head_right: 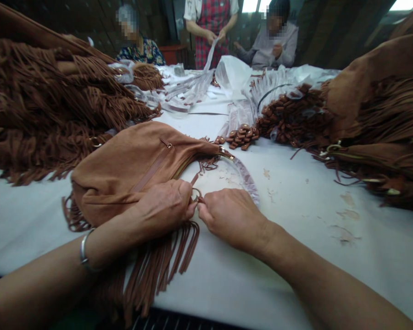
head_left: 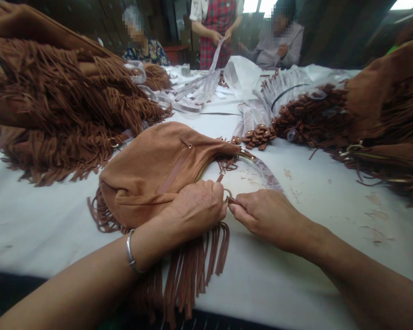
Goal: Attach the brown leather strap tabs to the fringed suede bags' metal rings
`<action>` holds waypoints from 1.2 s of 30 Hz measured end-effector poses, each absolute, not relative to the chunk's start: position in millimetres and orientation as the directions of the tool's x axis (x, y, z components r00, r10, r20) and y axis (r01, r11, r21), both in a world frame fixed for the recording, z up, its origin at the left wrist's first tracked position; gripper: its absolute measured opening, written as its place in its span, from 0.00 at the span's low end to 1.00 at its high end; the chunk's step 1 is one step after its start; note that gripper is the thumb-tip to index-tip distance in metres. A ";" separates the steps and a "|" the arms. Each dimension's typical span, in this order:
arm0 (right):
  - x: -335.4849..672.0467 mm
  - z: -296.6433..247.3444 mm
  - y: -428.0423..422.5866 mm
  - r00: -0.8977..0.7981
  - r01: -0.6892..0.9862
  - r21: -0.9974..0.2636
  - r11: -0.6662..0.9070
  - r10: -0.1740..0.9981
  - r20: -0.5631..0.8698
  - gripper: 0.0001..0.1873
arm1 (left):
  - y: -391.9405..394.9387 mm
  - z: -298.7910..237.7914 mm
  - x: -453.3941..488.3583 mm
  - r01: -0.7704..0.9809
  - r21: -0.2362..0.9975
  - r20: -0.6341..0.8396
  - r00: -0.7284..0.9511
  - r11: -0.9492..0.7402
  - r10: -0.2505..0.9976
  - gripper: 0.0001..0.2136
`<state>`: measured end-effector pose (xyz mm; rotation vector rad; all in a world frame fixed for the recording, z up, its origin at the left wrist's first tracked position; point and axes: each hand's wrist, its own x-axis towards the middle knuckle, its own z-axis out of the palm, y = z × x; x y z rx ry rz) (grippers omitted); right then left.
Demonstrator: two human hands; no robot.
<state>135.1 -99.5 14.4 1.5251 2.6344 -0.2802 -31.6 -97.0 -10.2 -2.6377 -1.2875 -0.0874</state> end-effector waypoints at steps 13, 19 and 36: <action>155.9 11.5 -77.0 -0.645 0.646 -0.732 0.219 0.669 -0.369 0.18 | -95.3 -3.8 -32.4 0.709 -0.030 -0.006 0.705 -0.704 0.710 0.16; 165.2 9.3 -73.7 -0.720 0.505 -0.863 -0.031 0.536 -0.440 0.18 | -98.6 0.2 -36.5 0.647 0.031 -0.056 0.762 -0.762 0.645 0.14; 150.1 9.5 -87.2 -0.619 0.397 -0.899 0.187 0.778 -0.112 0.18 | -104.1 1.2 -42.5 0.733 0.072 0.007 0.677 -0.676 0.735 0.11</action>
